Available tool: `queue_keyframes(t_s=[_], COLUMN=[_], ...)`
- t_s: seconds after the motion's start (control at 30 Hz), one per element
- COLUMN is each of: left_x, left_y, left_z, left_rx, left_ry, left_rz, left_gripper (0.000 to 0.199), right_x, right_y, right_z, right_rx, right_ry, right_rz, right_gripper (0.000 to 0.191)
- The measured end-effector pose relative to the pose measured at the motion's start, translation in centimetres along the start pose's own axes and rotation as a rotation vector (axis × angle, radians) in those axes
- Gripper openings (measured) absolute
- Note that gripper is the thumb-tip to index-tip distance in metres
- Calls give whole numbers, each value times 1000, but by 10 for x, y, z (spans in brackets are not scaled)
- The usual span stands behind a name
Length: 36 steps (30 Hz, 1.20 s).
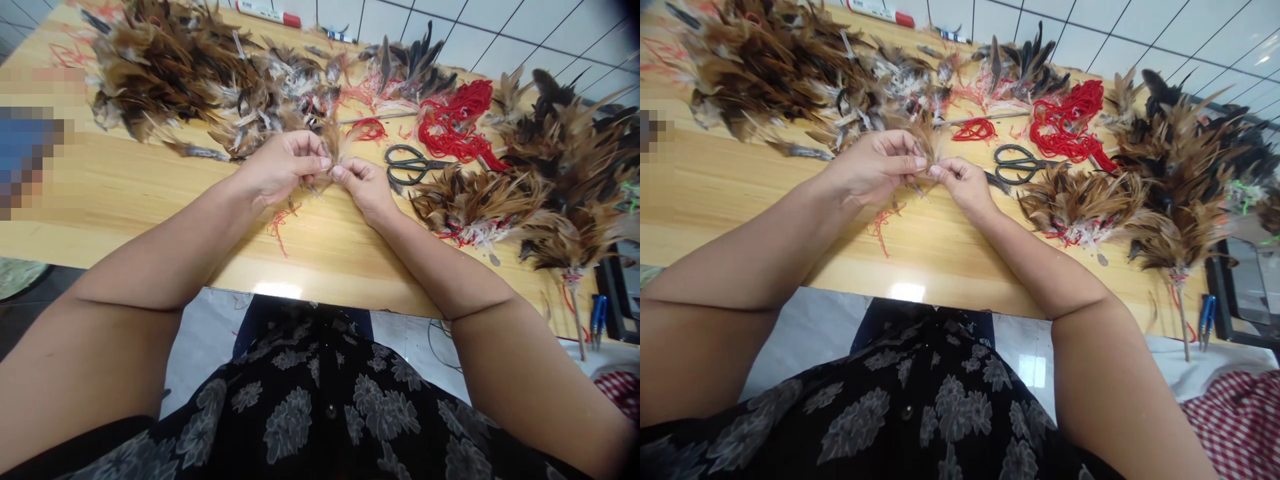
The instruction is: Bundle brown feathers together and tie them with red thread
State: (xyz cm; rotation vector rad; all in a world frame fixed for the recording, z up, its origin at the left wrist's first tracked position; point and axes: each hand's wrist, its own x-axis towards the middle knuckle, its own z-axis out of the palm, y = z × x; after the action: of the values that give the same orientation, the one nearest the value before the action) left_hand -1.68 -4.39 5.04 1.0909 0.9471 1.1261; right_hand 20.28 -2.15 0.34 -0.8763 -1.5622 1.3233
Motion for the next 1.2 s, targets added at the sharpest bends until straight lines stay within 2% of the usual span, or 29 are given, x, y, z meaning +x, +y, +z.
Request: queue_keyframes(t_s=[0.27,0.53,0.67,0.87,1.1,1.2], left_x=[-6,1,-2,-1,-5,-6], left_y=[-3,-9,-10,-13,-4,2], left_z=[7,-1,1,0,6,0], left_rx=[-17,12,-2,12,14,142], left_ry=[-12,-100,-133,-74,-4,-23], left_rz=[6,0,10,31,-19,58], left_gripper=[41,60,55,52,49,43], right_x=[1,3,3,-1,-2,-2], right_y=[0,-1,0,-3,-10,-9], right_z=[-1,-3,-3,-2,0,-1], right_rx=[-67,-178,-215,-120,-72,-74], right_ry=[-11,-81,-113,-90,-70,-51], right_rz=[5,-40,-43,-17,35,13], right_gripper=[69,73,76,74,67,68])
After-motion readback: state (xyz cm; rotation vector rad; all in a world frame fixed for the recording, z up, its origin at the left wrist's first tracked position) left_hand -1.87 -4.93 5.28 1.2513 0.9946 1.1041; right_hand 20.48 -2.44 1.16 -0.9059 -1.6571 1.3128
